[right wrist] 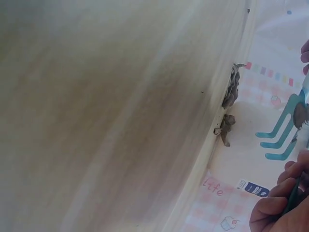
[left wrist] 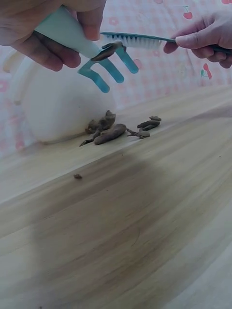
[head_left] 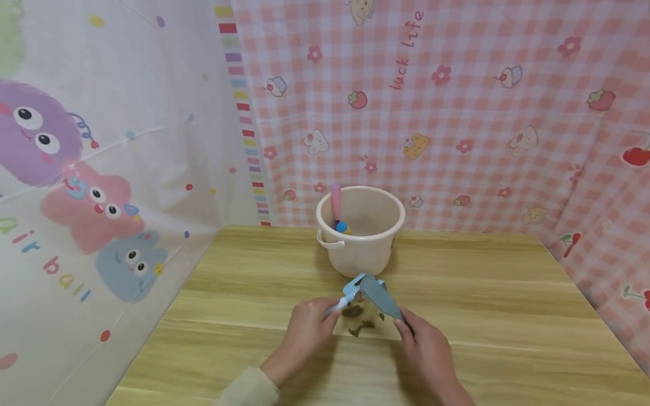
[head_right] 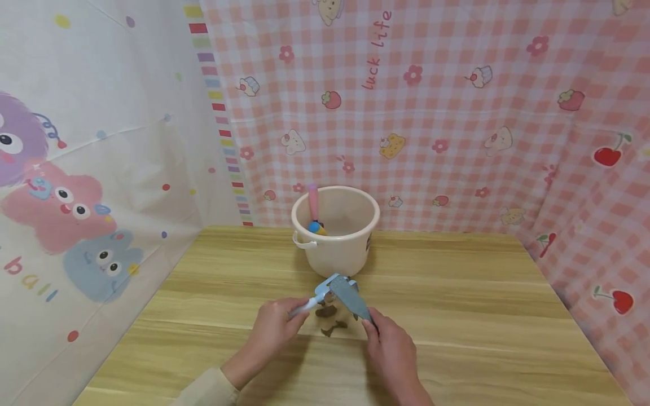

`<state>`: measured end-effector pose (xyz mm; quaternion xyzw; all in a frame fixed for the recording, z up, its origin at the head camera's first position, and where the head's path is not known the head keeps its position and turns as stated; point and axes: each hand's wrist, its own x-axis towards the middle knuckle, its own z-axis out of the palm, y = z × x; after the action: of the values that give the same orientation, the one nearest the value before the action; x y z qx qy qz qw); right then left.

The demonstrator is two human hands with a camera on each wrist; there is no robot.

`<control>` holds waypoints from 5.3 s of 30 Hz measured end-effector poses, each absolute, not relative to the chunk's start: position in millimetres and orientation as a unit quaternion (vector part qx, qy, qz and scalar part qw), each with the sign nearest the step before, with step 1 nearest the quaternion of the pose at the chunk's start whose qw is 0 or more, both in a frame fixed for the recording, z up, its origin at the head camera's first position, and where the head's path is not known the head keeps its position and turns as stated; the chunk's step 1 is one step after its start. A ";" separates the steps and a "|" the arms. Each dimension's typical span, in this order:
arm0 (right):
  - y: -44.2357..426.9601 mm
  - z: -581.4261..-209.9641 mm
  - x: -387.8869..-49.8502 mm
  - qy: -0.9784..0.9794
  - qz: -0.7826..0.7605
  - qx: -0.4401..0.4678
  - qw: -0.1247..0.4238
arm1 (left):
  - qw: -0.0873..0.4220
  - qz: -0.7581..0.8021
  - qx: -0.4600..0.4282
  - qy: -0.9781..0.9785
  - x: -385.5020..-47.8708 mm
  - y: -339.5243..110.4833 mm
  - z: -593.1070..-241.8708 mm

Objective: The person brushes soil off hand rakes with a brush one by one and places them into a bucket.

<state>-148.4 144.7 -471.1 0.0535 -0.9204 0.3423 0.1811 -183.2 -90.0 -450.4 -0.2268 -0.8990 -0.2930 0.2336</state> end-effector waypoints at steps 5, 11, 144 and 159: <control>146.5 -474.1 -151.3 -0.922 0.345 0.039 0.170 | 0.220 -0.307 -0.222 -0.899 -182.6 -88.5 -449.0; 156.3 -477.1 -156.3 -0.923 0.347 0.021 0.167 | 0.217 -0.315 -0.226 -0.896 -180.9 -87.4 -450.6; 124.6 -482.4 -144.9 -0.936 0.251 0.065 0.237 | 0.343 -0.134 -0.295 -0.882 -178.8 -86.5 -463.7; 129.6 -474.7 -150.5 -0.936 0.270 0.049 0.221 | 0.361 -0.108 -0.305 -0.875 -182.7 -85.7 -462.1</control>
<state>-150.5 129.6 -474.7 0.0486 -0.9357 0.2703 0.2213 -182.7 -85.7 -462.1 -0.3053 -0.8746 -0.1085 0.3608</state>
